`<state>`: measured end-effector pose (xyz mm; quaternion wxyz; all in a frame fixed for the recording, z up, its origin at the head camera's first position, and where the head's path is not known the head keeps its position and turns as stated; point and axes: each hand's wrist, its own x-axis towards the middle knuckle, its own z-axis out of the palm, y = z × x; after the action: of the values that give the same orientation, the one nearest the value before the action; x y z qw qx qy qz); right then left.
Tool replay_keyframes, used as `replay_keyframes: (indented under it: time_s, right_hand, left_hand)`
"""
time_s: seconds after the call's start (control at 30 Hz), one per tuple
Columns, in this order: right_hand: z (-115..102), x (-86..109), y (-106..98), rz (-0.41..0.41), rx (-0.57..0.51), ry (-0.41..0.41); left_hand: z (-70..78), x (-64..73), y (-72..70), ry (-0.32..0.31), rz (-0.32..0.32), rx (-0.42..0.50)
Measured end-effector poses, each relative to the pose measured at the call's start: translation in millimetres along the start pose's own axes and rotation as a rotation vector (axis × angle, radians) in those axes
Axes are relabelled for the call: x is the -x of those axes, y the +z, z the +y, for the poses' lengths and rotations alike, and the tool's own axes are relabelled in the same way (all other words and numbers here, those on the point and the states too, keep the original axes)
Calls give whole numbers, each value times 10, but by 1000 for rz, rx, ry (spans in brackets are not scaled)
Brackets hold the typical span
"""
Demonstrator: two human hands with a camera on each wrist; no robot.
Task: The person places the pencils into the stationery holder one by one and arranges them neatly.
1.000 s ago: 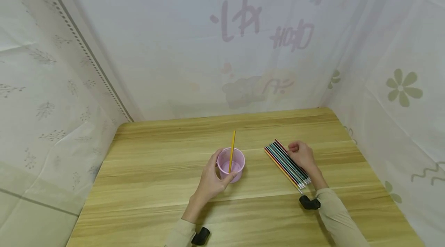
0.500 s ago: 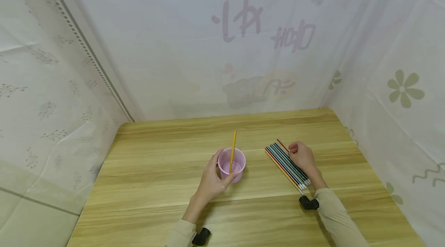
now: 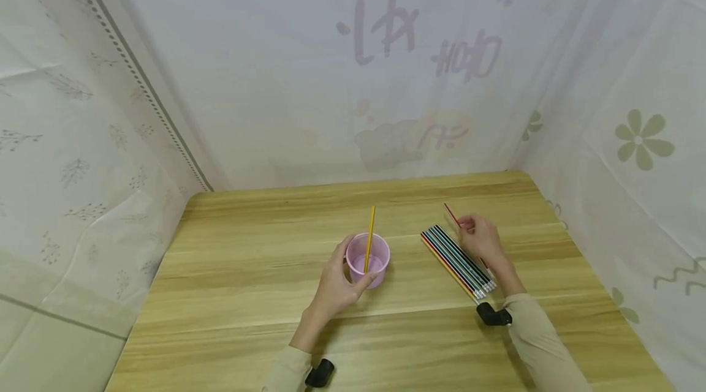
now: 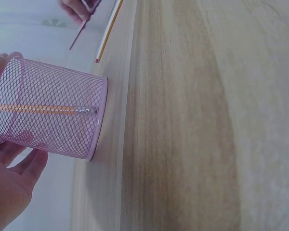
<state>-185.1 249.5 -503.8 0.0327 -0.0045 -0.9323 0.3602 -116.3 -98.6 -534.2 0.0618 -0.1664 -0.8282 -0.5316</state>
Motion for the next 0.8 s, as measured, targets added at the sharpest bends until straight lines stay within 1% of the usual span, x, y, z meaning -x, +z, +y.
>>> replay_keyframes:
  time_s: [0.17,0.33,0.6,0.8]
  right_hand:
    - [-184,2,-86,12,-35,-22]
    - [-372,35,-156,39,-65,-44]
    - [-691,74,-208,82,-114,-83]
    - [-888,111,-229,107,-152,-104]
  left_hand:
    - [-8,-1,-5,-3,3,-10]
    - [-18,-4,6,8,3,-12]
    - [-29,0,9,19,9,-4]
    - [-30,0,8,22,7,5]
